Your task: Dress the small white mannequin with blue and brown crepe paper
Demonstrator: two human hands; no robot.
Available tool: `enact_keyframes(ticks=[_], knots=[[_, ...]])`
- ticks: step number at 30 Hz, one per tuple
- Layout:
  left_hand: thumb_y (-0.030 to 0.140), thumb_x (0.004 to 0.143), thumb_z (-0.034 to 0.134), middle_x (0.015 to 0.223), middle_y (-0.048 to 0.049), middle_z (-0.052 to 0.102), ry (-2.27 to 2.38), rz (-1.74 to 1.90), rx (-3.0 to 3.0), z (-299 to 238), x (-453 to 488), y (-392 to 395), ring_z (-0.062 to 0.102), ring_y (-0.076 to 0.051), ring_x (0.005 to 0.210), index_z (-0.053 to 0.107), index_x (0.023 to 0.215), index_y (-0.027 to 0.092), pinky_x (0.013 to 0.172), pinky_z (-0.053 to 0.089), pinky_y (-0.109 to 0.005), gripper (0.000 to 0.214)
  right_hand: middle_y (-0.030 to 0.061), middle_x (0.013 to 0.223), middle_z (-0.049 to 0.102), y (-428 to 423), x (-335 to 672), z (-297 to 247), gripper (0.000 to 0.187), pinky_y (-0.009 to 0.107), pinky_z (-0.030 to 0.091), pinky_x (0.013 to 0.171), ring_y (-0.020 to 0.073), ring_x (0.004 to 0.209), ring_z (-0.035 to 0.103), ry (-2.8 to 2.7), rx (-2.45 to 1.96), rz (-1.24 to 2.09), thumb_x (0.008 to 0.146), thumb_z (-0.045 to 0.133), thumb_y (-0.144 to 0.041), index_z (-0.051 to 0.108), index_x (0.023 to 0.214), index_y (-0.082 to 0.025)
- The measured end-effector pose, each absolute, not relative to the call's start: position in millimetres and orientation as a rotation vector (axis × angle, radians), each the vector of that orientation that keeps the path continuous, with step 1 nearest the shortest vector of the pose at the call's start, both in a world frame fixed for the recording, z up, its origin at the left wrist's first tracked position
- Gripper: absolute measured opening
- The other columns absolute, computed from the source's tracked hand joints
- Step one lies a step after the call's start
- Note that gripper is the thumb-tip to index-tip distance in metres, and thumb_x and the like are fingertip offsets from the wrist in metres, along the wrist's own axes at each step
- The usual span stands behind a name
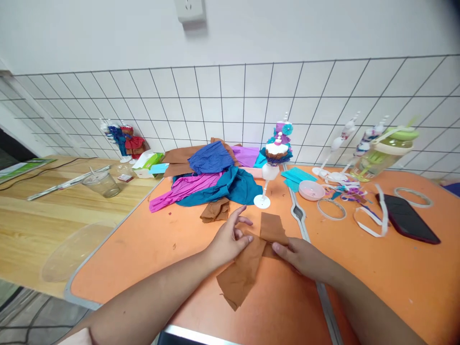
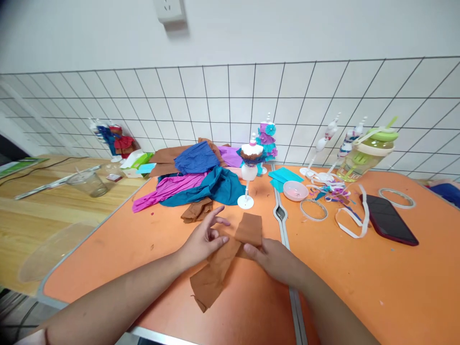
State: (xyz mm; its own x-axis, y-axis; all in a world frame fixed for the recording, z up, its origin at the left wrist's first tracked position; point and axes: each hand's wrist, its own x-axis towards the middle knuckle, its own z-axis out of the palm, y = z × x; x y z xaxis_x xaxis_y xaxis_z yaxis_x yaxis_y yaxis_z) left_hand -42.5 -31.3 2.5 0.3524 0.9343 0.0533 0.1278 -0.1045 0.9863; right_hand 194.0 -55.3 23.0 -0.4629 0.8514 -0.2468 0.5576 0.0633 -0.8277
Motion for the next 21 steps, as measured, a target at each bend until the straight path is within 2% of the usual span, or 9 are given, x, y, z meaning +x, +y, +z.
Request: enact_keyframes(ticks=[3, 5, 7, 9, 12, 14, 17, 19, 21], knots=[[0.026, 0.081, 0.068, 0.1, -0.0029, 0.058, 0.961, 1.156, 1.379, 9, -46, -26, 0.042, -0.001, 0.053, 0.039, 0.135, 0.023, 0.051, 0.035, -0.016, 0.061, -0.0037, 0.06, 0.05, -57, 207, 31, 0.055, 0.022, 0.037, 0.047, 0.0102, 0.049, 0.044, -2.052, -1.212, 1.8, 0.084, 0.051, -0.067, 0.066, 0.103, -0.018], [0.03, 0.08, 0.071, 0.096, -0.0012, 0.059, 0.912, 1.294, 1.301, 15, -46, -27, 0.047, -0.002, 0.056, 0.041, 0.13, 0.023, 0.055, 0.039, -0.016, 0.059, -0.0067, 0.055, 0.042, -60, 205, 35, 0.059, 0.02, 0.028, 0.04, 0.0066, 0.041, 0.032, -1.972, -1.16, 1.925, 0.079, 0.056, -0.069, 0.065, 0.106, -0.017], [0.031, 0.077, 0.075, 0.096, -0.0009, 0.06, 0.887, 1.354, 1.26, 21, -43, -32, 0.051, -0.003, 0.056, 0.04, 0.128, 0.025, 0.055, 0.041, -0.017, 0.062, -0.0018, 0.069, 0.055, -64, 192, 36, 0.061, 0.021, 0.033, 0.043, 0.0072, 0.046, 0.039, -1.86, -1.137, 1.764, 0.077, 0.058, -0.068, 0.064, 0.11, -0.017], [0.031, 0.075, 0.076, 0.098, -0.0008, 0.062, 0.879, 1.361, 1.246, 23, -39, -39, 0.052, -0.003, 0.053, 0.04, 0.124, 0.026, 0.053, 0.042, -0.016, 0.061, 0.0045, 0.089, 0.063, -68, 173, 34, 0.055, 0.025, 0.044, 0.059, 0.0132, 0.065, 0.052, -1.76, -1.085, 1.575, 0.074, 0.064, -0.063, 0.066, 0.102, -0.015], [0.031, 0.075, 0.077, 0.101, -0.001, 0.064, 0.863, 1.358, 1.234, 20, -31, -48, 0.054, -0.002, 0.051, 0.039, 0.107, 0.025, 0.053, 0.043, -0.017, 0.05, 0.0033, 0.087, 0.064, -72, 150, 32, 0.041, 0.028, 0.046, 0.071, 0.0182, 0.079, 0.056, -1.609, -1.106, 1.462, 0.074, 0.068, -0.052, 0.065, 0.091, -0.015], [0.034, 0.077, 0.076, 0.107, -0.0029, 0.065, 0.871, 1.349, 1.241, 16, -28, -51, 0.058, -0.004, 0.054, 0.037, 0.105, 0.026, 0.055, 0.046, -0.019, 0.049, 0.0, 0.076, 0.061, -72, 147, 32, 0.035, 0.025, 0.044, 0.062, 0.014, 0.068, 0.054, -1.516, -1.161, 1.48, 0.073, 0.071, -0.047, 0.063, 0.087, -0.015], [0.042, 0.092, 0.055, 0.13, -0.0114, 0.058, 0.945, 1.355, 1.336, 10, -29, -51, 0.068, -0.014, 0.084, 0.035, 0.121, 0.027, 0.076, 0.054, -0.03, 0.038, -0.0077, 0.054, 0.046, -71, 163, 35, 0.038, 0.02, 0.034, 0.041, 0.0059, 0.042, 0.036, -1.321, -1.106, 1.633, 0.067, 0.076, -0.048, 0.058, 0.082, -0.017], [0.042, 0.099, 0.038, 0.143, -0.0153, 0.048, 0.987, 1.212, 1.586, 7, -31, -51, 0.059, -0.021, 0.117, 0.037, 0.131, 0.024, 0.099, 0.047, -0.04, 0.037, -0.013, 0.044, 0.034, -68, 182, 38, 0.045, 0.019, 0.028, 0.035, 0.0032, 0.034, 0.021, -1.082, -1.014, 1.694, 0.063, 0.077, -0.053, 0.051, 0.08, -0.021], [0.044, 0.098, 0.037, 0.147, -0.0157, 0.044, 0.934, 0.861, 2.031, 6, -31, -52, 0.044, -0.026, 0.134, 0.04, 0.136, 0.022, 0.11, 0.036, -0.045, 0.045, -0.0161, 0.04, 0.025, -64, 201, 39, 0.05, 0.017, 0.025, 0.032, 0.0021, 0.032, 0.013, -0.902, -0.956, 1.692, 0.059, 0.08, -0.053, 0.045, 0.077, -0.023]])
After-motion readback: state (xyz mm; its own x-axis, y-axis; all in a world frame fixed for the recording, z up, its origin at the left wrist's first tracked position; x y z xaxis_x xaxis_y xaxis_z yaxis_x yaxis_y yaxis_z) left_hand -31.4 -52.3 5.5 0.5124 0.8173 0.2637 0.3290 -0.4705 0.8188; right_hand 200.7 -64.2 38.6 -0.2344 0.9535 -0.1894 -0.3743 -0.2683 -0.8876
